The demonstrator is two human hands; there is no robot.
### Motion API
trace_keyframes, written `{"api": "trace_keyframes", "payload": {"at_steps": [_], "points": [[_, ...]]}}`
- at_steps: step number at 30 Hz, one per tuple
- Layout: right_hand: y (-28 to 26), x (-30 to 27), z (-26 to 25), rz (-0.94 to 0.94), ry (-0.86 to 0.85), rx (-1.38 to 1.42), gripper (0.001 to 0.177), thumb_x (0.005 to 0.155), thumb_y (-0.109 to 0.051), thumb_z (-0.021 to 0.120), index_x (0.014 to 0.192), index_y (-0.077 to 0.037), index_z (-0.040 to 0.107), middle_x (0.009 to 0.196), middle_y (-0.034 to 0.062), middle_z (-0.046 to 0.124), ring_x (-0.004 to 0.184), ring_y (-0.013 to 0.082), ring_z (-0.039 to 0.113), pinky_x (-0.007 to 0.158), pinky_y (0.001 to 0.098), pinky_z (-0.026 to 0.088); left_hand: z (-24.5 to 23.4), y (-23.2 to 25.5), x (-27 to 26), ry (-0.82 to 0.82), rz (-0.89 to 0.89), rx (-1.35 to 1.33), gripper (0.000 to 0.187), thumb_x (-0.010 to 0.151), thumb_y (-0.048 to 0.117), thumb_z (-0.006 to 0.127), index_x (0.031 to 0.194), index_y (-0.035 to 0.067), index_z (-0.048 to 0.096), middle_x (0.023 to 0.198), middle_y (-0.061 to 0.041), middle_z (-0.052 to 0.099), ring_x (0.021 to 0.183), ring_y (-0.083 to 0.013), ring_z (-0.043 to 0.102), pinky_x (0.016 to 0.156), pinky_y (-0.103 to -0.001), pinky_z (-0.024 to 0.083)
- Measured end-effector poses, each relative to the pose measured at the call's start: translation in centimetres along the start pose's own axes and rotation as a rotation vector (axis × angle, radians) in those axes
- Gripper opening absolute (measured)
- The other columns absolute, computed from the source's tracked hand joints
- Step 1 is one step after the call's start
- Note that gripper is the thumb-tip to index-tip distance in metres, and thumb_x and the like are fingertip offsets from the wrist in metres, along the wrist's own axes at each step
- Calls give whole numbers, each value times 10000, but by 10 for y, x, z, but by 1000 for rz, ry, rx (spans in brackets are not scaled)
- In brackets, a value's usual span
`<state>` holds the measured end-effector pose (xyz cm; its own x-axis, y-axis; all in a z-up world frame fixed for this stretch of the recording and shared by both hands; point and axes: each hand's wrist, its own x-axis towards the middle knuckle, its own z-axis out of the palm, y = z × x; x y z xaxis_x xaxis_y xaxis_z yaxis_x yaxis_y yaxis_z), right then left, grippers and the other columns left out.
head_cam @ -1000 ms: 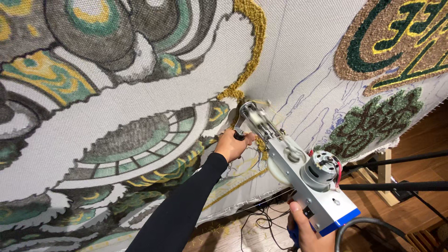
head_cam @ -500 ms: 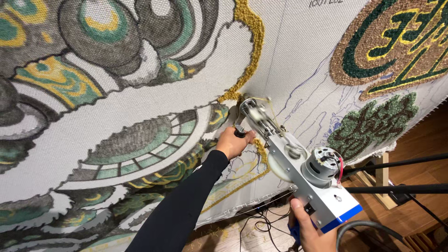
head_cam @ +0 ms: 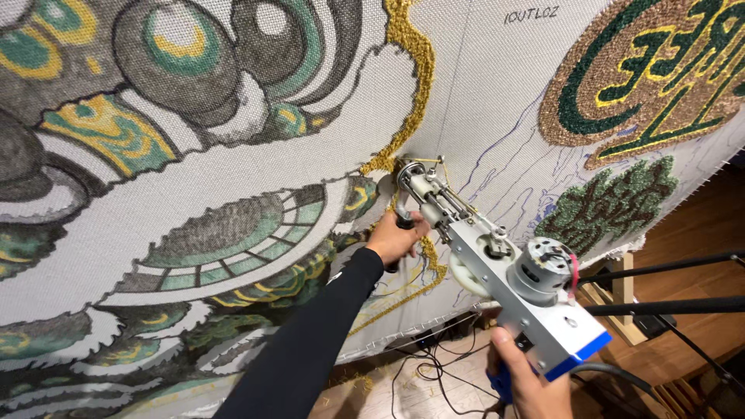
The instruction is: The person threads yarn into a tufting gun and then uses the tool to apply the yarn onto a canvas stretched across a frame.
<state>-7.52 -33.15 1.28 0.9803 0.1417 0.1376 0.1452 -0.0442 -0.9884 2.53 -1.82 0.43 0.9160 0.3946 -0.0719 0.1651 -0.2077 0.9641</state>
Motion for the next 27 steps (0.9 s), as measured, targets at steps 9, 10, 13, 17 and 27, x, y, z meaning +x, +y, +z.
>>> {"api": "trace_keyframes", "payload": {"at_steps": [9, 10, 13, 17, 27], "points": [[-29, -1, -89, 222, 73, 282, 713, 702, -77, 641, 1405, -19, 535, 1079, 138, 706, 815, 167, 679, 675, 319, 559, 78, -4, -22, -319, -6, -289, 256, 919, 239, 717, 995, 67, 543, 714, -86, 663, 571, -155, 636, 522, -333, 494], [-25, -4, -98, 125, 29, 340, 779, 740, -139, 663, 1488, -16, 485, 1072, 179, 715, 719, 183, 606, 596, 333, 508, 85, 5, -32, -334, 25, -294, 262, 925, 230, 731, 978, 29, 573, 716, -85, 658, 564, -147, 628, 519, -318, 485], [-2, -2, -137, 136, -134, 519, 848, 802, -257, 698, 1530, 99, 449, 881, 202, 629, 594, 232, 532, 529, 364, 457, 98, 28, -56, -316, 73, -277, 276, 927, 253, 737, 988, 4, 633, 734, -52, 674, 530, -134, 603, 503, -297, 478], [20, 1, -179, 213, -391, 779, 953, 868, -397, 715, 1554, 162, 360, 733, 232, 525, 620, 294, 532, 616, 431, 468, 116, 27, -72, -220, 119, -258, 348, 932, 290, 732, 1096, -15, 701, 665, -40, 640, 483, -112, 571, 465, -283, 457], [29, 47, -74, 528, -756, 315, 407, 984, -280, 492, 1390, -309, 488, 1046, 207, 747, 797, 280, 718, 728, 416, 591, 132, 28, -136, -206, 116, -644, 229, 977, 234, 630, 864, 35, 636, 740, 13, 720, 495, -87, 498, 463, -268, 410]]}}
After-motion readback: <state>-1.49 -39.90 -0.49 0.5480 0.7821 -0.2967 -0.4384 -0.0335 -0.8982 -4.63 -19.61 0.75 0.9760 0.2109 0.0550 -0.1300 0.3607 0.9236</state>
